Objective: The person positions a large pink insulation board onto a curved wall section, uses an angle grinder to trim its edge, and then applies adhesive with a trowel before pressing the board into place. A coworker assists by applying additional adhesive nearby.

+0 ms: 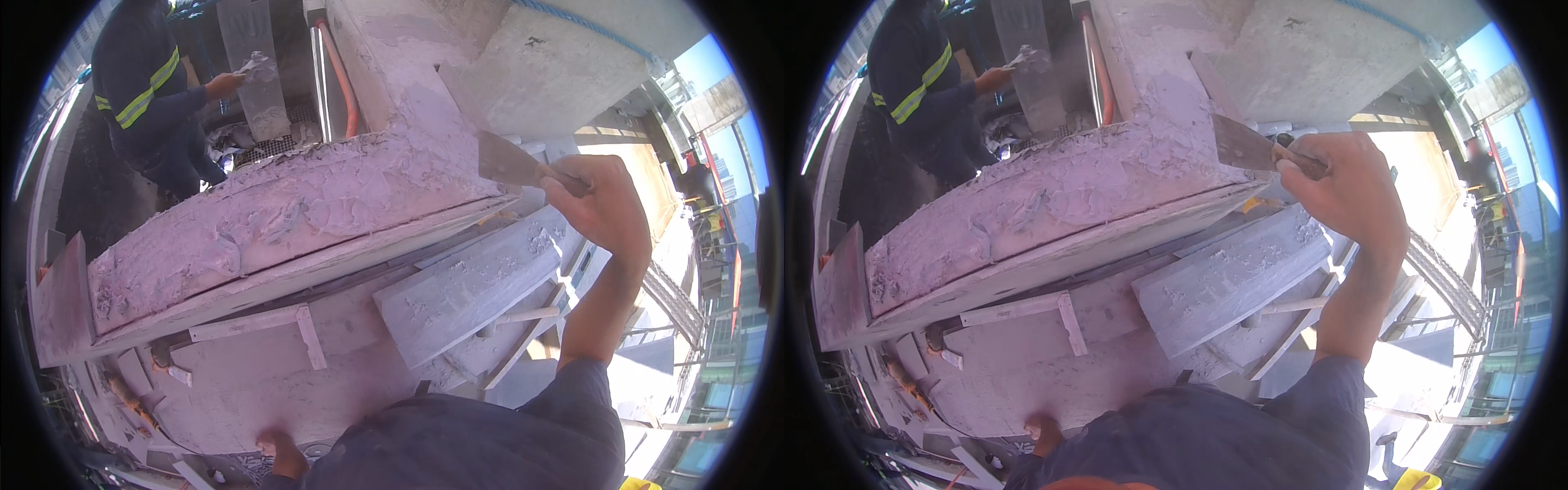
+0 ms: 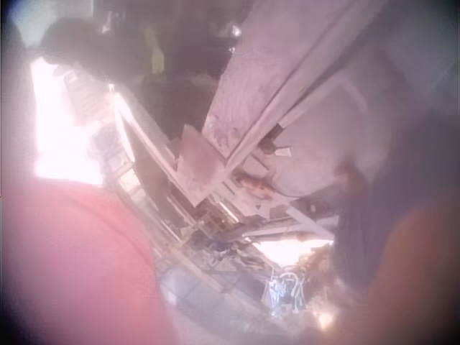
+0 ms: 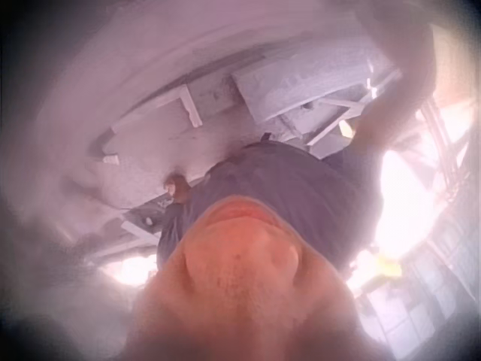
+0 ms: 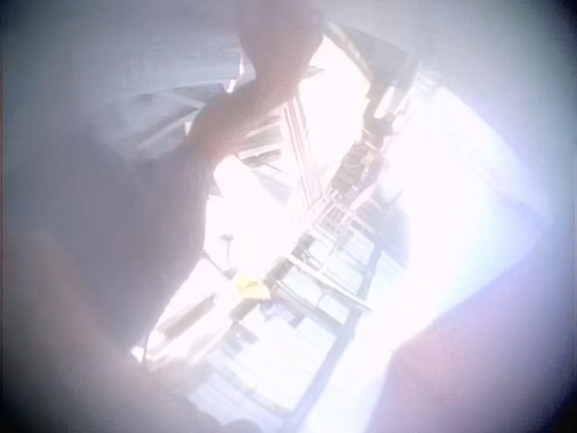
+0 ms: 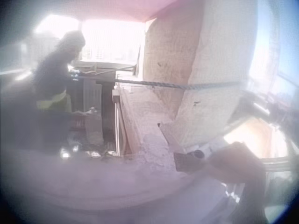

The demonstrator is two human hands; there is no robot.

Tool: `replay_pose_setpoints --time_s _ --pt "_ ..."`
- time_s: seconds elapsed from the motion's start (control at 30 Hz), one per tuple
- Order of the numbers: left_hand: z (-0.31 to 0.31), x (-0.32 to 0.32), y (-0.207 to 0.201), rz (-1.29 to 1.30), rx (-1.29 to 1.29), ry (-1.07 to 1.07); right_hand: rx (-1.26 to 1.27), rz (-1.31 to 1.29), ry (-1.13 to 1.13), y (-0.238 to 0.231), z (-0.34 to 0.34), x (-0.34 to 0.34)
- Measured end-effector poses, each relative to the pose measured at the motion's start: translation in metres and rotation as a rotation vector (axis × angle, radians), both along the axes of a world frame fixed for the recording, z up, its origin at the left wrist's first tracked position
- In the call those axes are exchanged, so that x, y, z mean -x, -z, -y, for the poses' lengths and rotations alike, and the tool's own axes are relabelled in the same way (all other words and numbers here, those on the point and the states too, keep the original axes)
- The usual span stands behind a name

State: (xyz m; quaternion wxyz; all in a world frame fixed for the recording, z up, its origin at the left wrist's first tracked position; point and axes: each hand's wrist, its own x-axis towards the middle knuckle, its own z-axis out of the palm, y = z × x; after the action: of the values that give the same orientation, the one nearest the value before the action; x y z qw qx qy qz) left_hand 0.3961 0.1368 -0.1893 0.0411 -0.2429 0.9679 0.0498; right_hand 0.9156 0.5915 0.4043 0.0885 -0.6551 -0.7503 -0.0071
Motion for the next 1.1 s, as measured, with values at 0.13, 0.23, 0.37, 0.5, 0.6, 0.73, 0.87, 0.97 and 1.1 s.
replay_pose_setpoints --time_s 0.13,0.23,0.37,0.5,0.6,0.73,0.87,0.97,1.1 --pt "0.004 0.000 -0.018 0.025 0.015 0.051 0.033 -0.035 0.022 0.013 0.004 -0.009" --pt "0.011 0.002 -0.013 0.075 0.016 0.088 0.062 -0.039 0.033 0.020 0.005 -0.018" --pt "0.042 0.025 0.004 0.038 -0.180 -0.062 -0.007 -0.463 -0.040 0.034 0.017 -0.018" --pt "0.050 0.027 0.022 0.044 -0.181 -0.039 0.277 -0.760 -0.167 0.043 0.019 0.038" --pt "0.030 -0.010 -0.022 0.147 -0.060 0.157 0.246 -0.665 -0.288 0.047 0.014 0.086" --pt "0.015 -0.010 -0.044 0.102 -0.251 -0.017 0.257 -0.575 -0.363 0.048 -0.016 0.105" --pt "0.017 -0.006 -0.050 0.059 -0.465 -0.210 0.283 -0.537 -0.442 0.051 -0.037 0.123" --pt "0.031 -0.006 -0.032 0.059 -0.256 0.022 0.252 -0.482 -0.461 0.049 -0.038 0.135" --pt "0.012 -0.015 -0.060 0.039 -0.436 -0.133 0.313 -0.468 -0.437 0.039 -0.027 0.151"
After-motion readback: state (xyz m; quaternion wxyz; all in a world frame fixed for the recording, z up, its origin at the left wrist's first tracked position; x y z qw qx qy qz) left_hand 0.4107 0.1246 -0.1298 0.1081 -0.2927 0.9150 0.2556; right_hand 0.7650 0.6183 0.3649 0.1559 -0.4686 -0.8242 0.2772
